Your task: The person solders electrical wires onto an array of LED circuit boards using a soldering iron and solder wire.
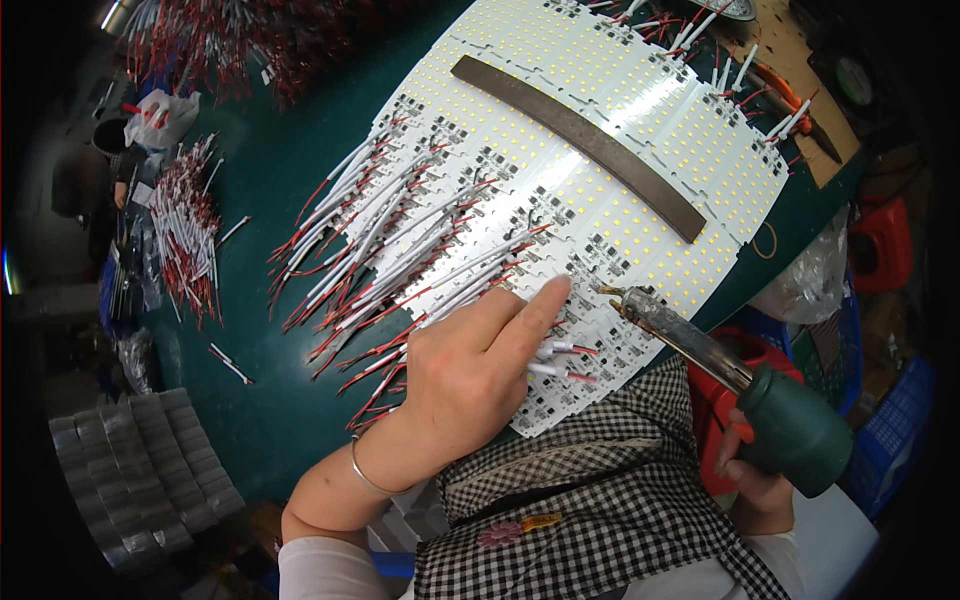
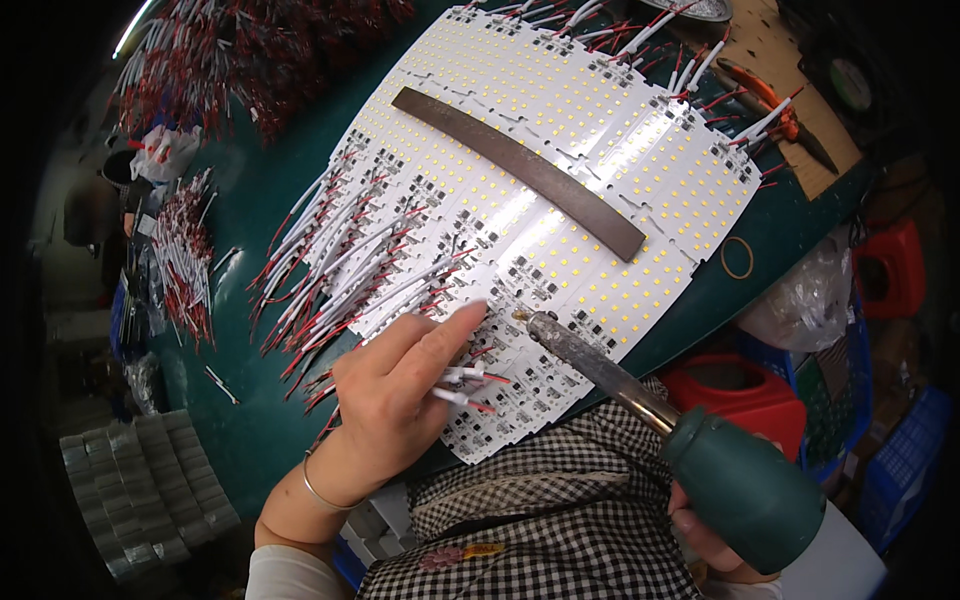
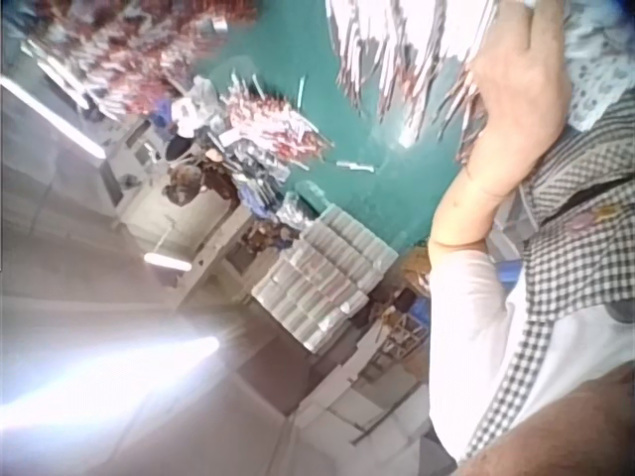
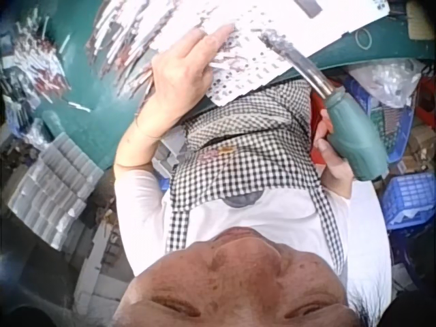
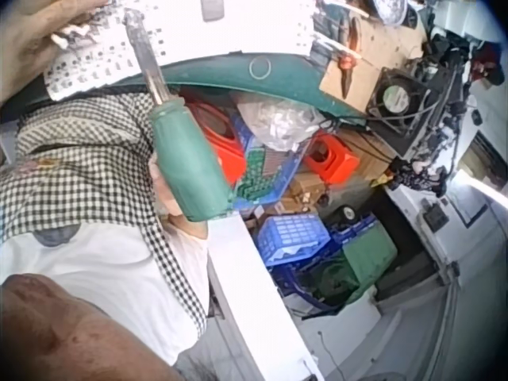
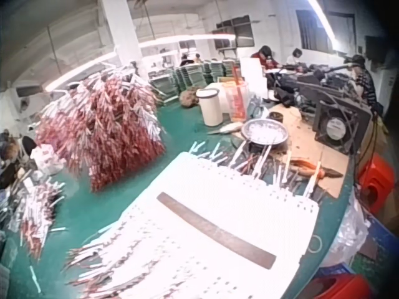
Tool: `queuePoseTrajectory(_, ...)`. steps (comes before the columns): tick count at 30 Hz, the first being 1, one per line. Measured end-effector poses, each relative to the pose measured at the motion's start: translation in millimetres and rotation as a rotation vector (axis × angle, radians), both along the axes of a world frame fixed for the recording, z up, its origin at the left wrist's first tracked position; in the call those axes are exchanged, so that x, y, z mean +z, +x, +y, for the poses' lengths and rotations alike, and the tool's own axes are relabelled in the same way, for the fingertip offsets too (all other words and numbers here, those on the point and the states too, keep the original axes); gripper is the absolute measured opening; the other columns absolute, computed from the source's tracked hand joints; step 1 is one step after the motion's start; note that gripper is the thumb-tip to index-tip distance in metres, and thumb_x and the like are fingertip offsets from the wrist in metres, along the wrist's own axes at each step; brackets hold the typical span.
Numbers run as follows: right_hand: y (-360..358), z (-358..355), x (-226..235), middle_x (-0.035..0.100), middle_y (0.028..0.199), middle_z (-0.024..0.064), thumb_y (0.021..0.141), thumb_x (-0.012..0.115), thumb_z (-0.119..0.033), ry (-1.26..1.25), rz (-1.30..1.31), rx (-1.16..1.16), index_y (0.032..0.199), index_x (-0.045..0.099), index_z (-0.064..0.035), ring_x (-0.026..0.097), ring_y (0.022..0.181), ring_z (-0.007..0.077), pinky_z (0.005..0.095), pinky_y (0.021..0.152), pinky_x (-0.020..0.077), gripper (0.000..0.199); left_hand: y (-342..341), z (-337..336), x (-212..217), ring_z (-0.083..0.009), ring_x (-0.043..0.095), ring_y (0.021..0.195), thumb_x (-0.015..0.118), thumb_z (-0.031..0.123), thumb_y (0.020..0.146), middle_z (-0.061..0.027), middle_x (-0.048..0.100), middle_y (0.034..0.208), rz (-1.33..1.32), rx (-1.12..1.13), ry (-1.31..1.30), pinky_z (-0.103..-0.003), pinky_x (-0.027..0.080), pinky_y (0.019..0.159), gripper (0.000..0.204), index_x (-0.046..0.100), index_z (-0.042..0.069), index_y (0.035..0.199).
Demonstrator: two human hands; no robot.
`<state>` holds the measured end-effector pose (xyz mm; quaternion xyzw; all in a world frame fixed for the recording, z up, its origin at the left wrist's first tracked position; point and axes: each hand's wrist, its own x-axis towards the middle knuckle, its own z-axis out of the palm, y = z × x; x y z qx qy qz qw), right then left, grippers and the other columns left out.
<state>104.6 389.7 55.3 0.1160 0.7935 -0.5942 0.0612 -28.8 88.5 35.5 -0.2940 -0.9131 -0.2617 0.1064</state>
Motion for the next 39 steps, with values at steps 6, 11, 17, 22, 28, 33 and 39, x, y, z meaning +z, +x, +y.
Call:
queuePoseTrajectory(6,-2,-11,3,0.067,0.071,-0.0008,0.079,0.076,-0.023,-0.045,-0.039,-0.083,0.086,0.071,-0.0074,0.062,0.069,0.0175,0.0344,0.081,0.0481,0.018,1,0,-10,-0.0167,0.058,0.058,0.066,-0.002,0.067,-0.0045,0.06,0.078,0.109,-0.053,0.046,-0.031,0.046,0.047,0.047,0.073,0.005,0.113)
queuePoseTrajectory(11,-4,-4,2,0.067,0.07,-0.002,0.08,0.075,-0.025,0.086,-0.008,0.061,0.087,0.071,-0.0081,0.062,0.069,0.0171,0.0346,0.083,0.0477,0.019,0,-2,-11,-0.0169,0.057,0.058,0.067,-0.001,0.067,-0.0048,0.06,0.078,0.15,-0.062,0.056,-0.031,0.046,0.047,0.046,0.072,0.002,0.113)
queuePoseTrajectory(17,-5,-9,3,0.066,0.069,-0.0017,0.079,0.076,-0.026,-0.011,-0.085,-0.039,0.086,0.071,-0.0084,0.063,0.071,0.0178,0.0354,0.083,0.0476,0.019,0,-1,-15,-0.0173,0.057,0.059,0.067,0.0,0.071,-0.0059,0.059,0.081,0.157,-0.06,0.062,-0.03,0.046,0.049,0.04,0.07,-0.001,0.111)
queuePoseTrajectory(22,-4,-10,1,0.068,0.076,0.0003,0.077,0.078,-0.02,-0.058,-0.056,-0.047,0.095,0.07,-0.0068,0.065,0.075,0.0186,0.0352,0.086,0.0481,0.024,5,-3,-9,-0.0216,0.064,0.068,0.067,-0.006,0.058,-0.0078,0.064,0.084,0.068,-0.038,-0.031,-0.031,0.05,0.054,0.056,0.072,0.006,0.113)
queuePoseTrajectory(28,-10,-5,-1,0.069,0.078,-0.0009,0.078,0.079,-0.018,-0.052,-0.062,0.076,0.101,0.068,-0.006,0.066,0.077,0.018,0.0362,0.092,0.0464,0.029,5,-2,-12,-0.0208,0.06,0.062,0.064,-0.01,0.055,-0.0074,0.062,0.081,0.019,-0.017,0.044,-0.031,0.048,0.05,0.06,0.073,0.007,0.112)
queuePoseTrajectory(33,3,6,-31,0.066,0.101,0.012,0.075,0.08,-0.01,-0.064,0.105,0.155,0.12,0.058,0.0059,0.065,0.071,0.017,0.0295,0.07,0.0512,0.052,2,0,-13,-0.0214,0.059,0.061,0.063,-0.012,0.055,-0.008,0.061,0.079,0.001,-0.031,0.112,-0.032,0.046,0.049,0.062,0.072,0.006,0.114)
queuePoseTrajectory(39,-2,2,-20,0.065,0.113,0.0187,0.079,0.077,-0.004,-0.41,0.006,0.044,0.127,0.051,0.0082,0.067,0.074,0.0198,0.029,0.061,0.0564,0.056,3,1,-15,-0.0225,0.058,0.061,0.064,-0.012,0.057,-0.0093,0.058,0.078,-0.003,-0.027,0.116,-0.033,0.046,0.05,0.059,0.071,0.004,0.113)
